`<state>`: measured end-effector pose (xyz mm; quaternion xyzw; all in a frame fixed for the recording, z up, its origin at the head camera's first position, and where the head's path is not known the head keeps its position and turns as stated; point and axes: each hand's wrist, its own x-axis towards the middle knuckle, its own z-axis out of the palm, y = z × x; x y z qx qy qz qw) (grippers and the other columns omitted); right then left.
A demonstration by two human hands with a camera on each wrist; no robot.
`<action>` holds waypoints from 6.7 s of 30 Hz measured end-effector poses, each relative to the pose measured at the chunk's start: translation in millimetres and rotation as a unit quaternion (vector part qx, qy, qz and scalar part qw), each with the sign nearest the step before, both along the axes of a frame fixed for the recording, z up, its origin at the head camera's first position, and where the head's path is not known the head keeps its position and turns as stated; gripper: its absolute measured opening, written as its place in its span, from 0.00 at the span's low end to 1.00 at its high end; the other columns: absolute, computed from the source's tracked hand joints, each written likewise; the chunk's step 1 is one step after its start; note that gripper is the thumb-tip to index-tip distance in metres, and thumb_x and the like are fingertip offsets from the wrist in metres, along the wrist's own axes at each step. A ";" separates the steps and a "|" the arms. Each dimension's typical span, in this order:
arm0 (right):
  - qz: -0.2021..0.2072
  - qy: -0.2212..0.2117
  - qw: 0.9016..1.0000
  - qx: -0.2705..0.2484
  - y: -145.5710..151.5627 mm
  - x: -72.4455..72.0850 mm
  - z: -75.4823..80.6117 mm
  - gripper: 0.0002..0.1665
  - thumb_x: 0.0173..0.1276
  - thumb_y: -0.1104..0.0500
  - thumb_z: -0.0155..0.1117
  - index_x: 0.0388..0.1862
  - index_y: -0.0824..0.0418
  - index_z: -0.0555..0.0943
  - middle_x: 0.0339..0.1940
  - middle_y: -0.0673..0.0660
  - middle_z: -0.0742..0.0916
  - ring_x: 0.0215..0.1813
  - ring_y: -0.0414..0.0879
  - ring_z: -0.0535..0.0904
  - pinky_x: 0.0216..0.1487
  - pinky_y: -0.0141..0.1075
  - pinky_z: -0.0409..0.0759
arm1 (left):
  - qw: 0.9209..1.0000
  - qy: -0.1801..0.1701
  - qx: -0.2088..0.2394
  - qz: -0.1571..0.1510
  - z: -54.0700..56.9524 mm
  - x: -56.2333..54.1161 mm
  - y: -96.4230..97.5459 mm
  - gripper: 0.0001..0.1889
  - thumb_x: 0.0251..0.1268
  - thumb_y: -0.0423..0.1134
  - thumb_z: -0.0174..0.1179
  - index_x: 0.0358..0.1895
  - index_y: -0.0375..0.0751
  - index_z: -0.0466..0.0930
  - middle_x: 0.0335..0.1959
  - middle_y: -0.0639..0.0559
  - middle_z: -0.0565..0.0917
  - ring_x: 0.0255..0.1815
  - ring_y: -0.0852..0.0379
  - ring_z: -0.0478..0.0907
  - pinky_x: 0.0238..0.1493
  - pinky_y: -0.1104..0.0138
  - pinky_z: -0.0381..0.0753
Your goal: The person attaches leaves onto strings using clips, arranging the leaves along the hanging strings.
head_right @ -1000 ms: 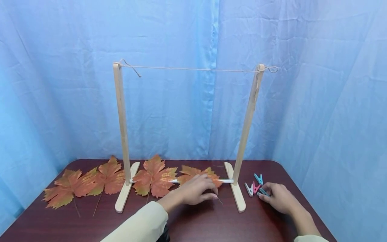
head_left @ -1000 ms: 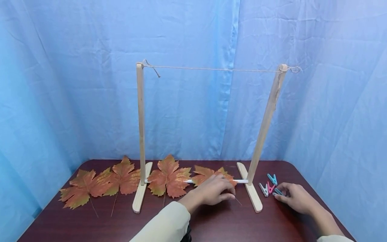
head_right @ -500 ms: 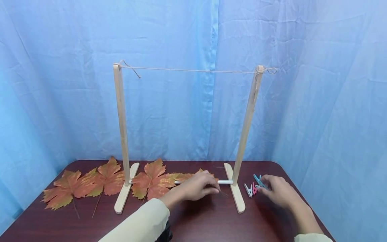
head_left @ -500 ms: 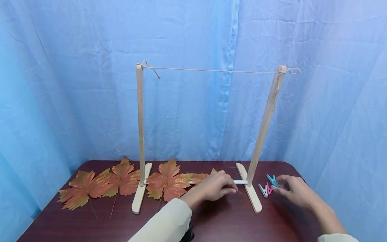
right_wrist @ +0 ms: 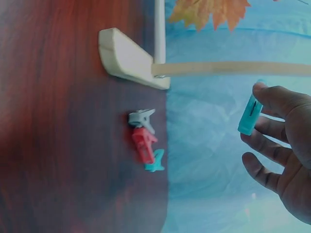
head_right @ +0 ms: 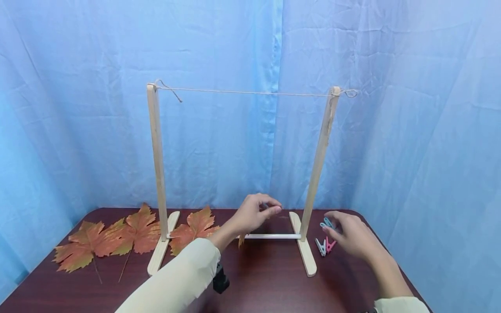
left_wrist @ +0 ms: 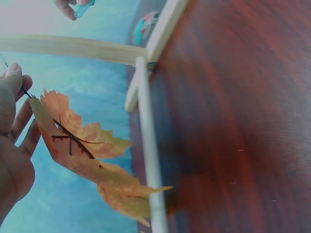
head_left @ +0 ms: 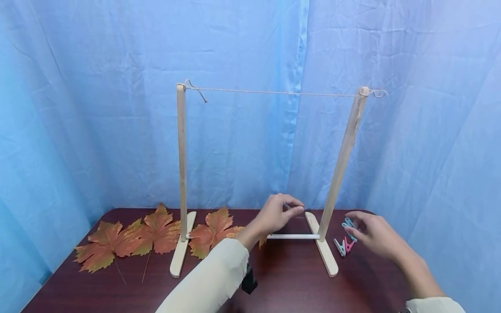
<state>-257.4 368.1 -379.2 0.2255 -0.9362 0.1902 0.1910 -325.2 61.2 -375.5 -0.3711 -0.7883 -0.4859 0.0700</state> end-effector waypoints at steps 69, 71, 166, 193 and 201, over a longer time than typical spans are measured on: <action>0.000 0.045 0.989 -0.138 -108.4 -33.1 325.5 0.26 0.75 0.50 0.66 0.68 0.57 0.80 0.49 0.48 0.87 0.47 0.29 0.83 0.62 0.31 0.77 | 0.980 -0.015 0.195 0.043 194.2 -24.6 16.8 0.13 0.70 0.43 0.67 0.49 0.39 0.90 0.40 0.49 0.90 0.36 0.59 0.84 0.39 0.70 0.82; -0.008 0.042 0.990 -0.134 -106.9 -33.9 325.7 0.26 0.75 0.50 0.66 0.68 0.57 0.79 0.49 0.48 0.87 0.46 0.29 0.83 0.62 0.32 0.78 | 0.980 -0.015 0.192 0.048 197.6 -24.8 17.9 0.13 0.70 0.43 0.67 0.49 0.39 0.90 0.39 0.51 0.90 0.36 0.59 0.84 0.39 0.71 0.82; -0.034 -0.034 0.996 -0.069 -87.7 -41.1 320.9 0.29 0.78 0.48 0.60 0.72 0.60 0.75 0.63 0.70 0.81 0.41 0.27 0.81 0.68 0.64 0.68 | 0.964 -0.073 0.246 0.067 210.7 -15.6 58.6 0.12 0.69 0.45 0.67 0.45 0.40 0.91 0.33 0.56 0.89 0.32 0.62 0.82 0.35 0.74 0.81; -0.030 -0.030 0.995 -0.085 -88.8 -43.0 317.2 0.32 0.75 0.45 0.65 0.71 0.60 0.77 0.61 0.64 0.85 0.63 0.61 0.79 0.71 0.66 0.64 | 0.968 -0.070 0.231 0.063 203.1 -17.4 47.4 0.13 0.67 0.48 0.70 0.46 0.43 0.91 0.36 0.58 0.90 0.37 0.64 0.84 0.39 0.73 0.82; -0.030 -0.016 0.995 -0.090 -87.7 -42.3 318.6 0.31 0.74 0.46 0.67 0.69 0.61 0.78 0.54 0.53 0.89 0.44 0.28 0.82 0.69 0.58 0.71 | 0.968 -0.053 0.240 0.053 198.2 -24.1 27.0 0.14 0.68 0.46 0.70 0.48 0.40 0.91 0.38 0.54 0.90 0.39 0.64 0.85 0.41 0.73 0.82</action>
